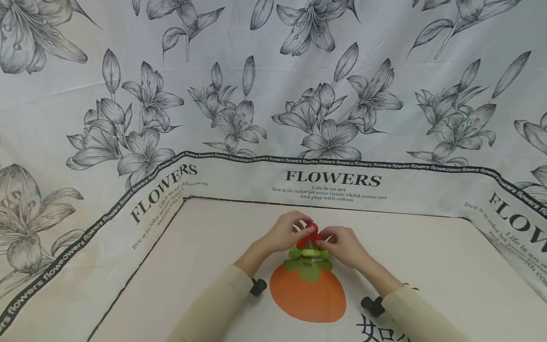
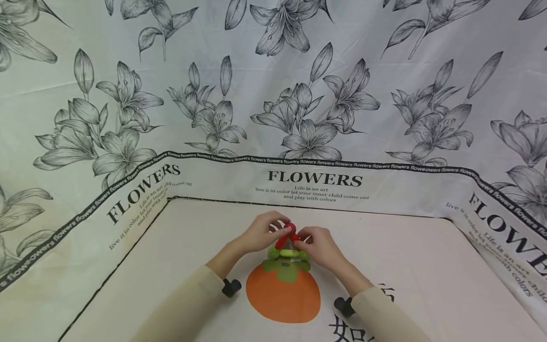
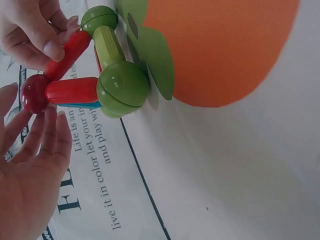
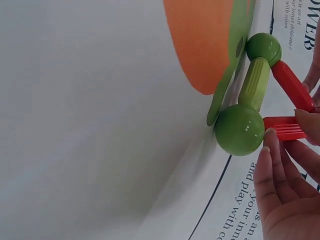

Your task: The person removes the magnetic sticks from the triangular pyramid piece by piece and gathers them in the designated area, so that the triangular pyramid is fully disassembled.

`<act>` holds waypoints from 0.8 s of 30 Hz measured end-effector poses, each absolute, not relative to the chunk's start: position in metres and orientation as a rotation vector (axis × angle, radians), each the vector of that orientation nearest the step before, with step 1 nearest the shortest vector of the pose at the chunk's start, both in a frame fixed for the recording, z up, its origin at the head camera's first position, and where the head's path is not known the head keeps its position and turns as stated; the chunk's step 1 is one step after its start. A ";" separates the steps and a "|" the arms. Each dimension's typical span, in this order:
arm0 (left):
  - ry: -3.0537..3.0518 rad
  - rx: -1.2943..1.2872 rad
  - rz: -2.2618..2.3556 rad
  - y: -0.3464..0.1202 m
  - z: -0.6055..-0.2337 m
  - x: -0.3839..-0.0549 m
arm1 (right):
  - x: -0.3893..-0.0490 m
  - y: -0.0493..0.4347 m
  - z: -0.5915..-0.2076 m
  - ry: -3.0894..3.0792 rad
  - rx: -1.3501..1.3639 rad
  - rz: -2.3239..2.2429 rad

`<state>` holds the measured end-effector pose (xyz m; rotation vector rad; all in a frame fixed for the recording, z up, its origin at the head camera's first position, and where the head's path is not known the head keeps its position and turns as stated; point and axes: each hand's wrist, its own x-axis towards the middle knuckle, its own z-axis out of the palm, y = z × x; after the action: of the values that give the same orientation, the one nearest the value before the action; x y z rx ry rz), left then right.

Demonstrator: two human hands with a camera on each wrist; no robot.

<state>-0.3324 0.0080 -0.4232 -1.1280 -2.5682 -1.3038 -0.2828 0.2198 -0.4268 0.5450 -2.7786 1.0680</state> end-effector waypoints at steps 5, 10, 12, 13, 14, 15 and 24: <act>-2.591 -1.123 -1.310 0.012 -0.425 -0.332 | -0.285 0.219 -0.430 -2.781 0.550 1.085; -2.620 -1.105 -1.333 0.014 -0.426 -0.332 | -0.287 0.217 -0.430 -2.794 0.542 1.091; -2.623 -1.101 -1.341 0.014 -0.426 -0.332 | -0.288 0.217 -0.430 -2.798 0.549 1.083; -2.623 -1.101 -1.343 0.014 -0.426 -0.333 | -0.288 0.217 -0.430 -2.800 0.547 1.079; -2.625 -1.099 -1.347 0.014 -0.426 -0.333 | -0.288 0.217 -0.430 -2.803 0.541 1.074; -2.628 -1.098 -1.350 0.015 -0.425 -0.333 | -0.289 0.217 -0.430 -2.806 0.538 1.067; -2.639 -1.083 -1.383 0.015 -0.426 -0.333 | -0.287 0.217 -0.431 -2.817 0.572 1.017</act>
<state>-0.3331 0.0146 -0.4261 -1.0830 -2.6388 -1.3826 -0.2872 0.2170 -0.4305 0.5721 -2.8173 1.0175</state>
